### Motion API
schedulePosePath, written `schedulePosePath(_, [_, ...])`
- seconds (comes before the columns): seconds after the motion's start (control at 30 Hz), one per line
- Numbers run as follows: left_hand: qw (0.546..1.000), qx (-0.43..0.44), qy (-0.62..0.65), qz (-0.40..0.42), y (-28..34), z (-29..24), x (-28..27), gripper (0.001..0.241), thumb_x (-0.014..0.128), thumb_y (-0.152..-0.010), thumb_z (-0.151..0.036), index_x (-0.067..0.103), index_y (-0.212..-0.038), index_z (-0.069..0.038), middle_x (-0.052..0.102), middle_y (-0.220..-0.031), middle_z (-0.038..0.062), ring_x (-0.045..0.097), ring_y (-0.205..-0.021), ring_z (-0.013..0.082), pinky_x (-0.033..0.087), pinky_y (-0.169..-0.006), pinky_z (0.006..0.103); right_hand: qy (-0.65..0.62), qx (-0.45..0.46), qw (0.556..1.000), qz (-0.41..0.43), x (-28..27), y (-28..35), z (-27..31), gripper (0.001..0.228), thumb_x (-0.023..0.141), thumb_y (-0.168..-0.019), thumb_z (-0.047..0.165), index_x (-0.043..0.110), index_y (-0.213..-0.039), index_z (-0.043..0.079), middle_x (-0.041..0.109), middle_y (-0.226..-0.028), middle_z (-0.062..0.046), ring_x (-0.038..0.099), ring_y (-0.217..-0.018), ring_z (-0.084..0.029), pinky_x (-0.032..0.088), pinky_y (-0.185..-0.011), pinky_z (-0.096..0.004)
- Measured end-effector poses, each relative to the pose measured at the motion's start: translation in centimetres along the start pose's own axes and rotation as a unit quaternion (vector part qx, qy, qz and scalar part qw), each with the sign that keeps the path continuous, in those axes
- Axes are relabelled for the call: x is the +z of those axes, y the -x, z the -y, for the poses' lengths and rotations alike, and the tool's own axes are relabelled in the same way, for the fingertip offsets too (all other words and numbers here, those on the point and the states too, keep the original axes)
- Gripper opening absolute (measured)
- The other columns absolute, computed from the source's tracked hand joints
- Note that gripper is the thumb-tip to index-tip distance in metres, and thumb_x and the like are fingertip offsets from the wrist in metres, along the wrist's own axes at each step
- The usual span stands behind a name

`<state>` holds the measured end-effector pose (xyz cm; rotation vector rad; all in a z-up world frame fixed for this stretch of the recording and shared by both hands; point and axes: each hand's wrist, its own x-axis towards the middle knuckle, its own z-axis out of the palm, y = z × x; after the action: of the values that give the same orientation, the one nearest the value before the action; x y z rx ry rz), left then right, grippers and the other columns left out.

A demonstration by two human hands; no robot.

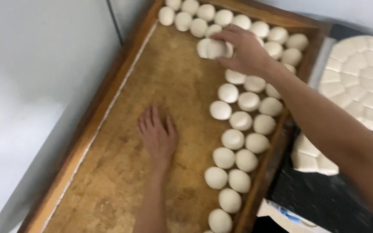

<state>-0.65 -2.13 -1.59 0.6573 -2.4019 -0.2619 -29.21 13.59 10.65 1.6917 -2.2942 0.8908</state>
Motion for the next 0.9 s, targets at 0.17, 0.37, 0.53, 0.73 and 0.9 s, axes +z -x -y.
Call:
schedulePosePath(0.17, [0.999,-0.025,0.025,0.008,-1.0,-0.8,-1.5,0.055,0.063,-0.097,-0.021,0.049,-0.146,0.001,0.056,-0.142,0.023,0.051,-0.13,0.0406,0.037,-0.116,0.0503,0.05,-0.041,0.995,0.08,6.6,-8.3,-3.2,0.058,0.079,-0.082,0.013,0.063,-0.136,0.001,0.064,-0.119,-0.018,0.06,-0.106,-0.037,0.042,-0.1,-0.055])
schedulePosePath(0.37, [0.998,-0.05,0.01,0.045,-0.7,-0.6,-1.0,0.06,0.059,-0.103,-0.026,0.041,-0.155,-0.003,0.054,-0.147,0.02,0.049,-0.138,0.0363,0.033,-0.121,0.0508,0.006,0.048,0.986,0.157,4.3,-7.7,-2.4,0.079,0.075,-0.087,0.01,0.038,-0.156,0.0,0.059,-0.139,-0.018,0.06,-0.12,-0.037,0.028,-0.117,-0.06])
schedulePosePath(0.53, [1.0,-0.007,0.004,0.024,-1.0,-0.5,-1.5,0.06,0.064,-0.096,-0.024,0.048,-0.15,-0.002,0.057,-0.141,0.022,0.051,-0.133,0.0382,0.035,-0.118,0.0497,-0.013,0.109,0.994,0.008,-5.8,3.6,-1.4,0.057,0.071,-0.099,0.002,0.051,-0.152,-0.004,0.071,-0.126,-0.021,0.07,-0.107,-0.032,0.059,-0.089,-0.043])
schedulePosePath(0.73, [0.996,0.076,0.032,0.031,-0.7,-1.7,-1.8,0.043,0.064,-0.094,-0.011,0.058,-0.132,0.008,0.064,-0.12,0.029,0.061,-0.108,0.0478,0.047,-0.095,0.0536,0.021,0.351,0.913,-0.208,-12.3,29.1,-4.3,0.024,0.071,-0.112,0.005,0.07,-0.127,-0.013,0.074,-0.108,-0.02,0.07,-0.092,-0.025,0.056,-0.085,-0.032])
schedulePosePath(0.9, [0.997,0.061,-0.051,0.02,0.5,-0.8,-0.7,0.054,0.068,-0.105,-0.014,0.049,-0.15,0.01,0.058,-0.137,0.035,0.053,-0.119,0.0513,0.042,-0.102,0.0555,0.006,0.662,0.732,-0.157,-11.6,41.7,-2.1,0.047,0.058,-0.112,0.044,0.077,-0.114,0.001,0.069,-0.078,-0.008,0.059,-0.066,-0.019,0.048,-0.06,-0.033])
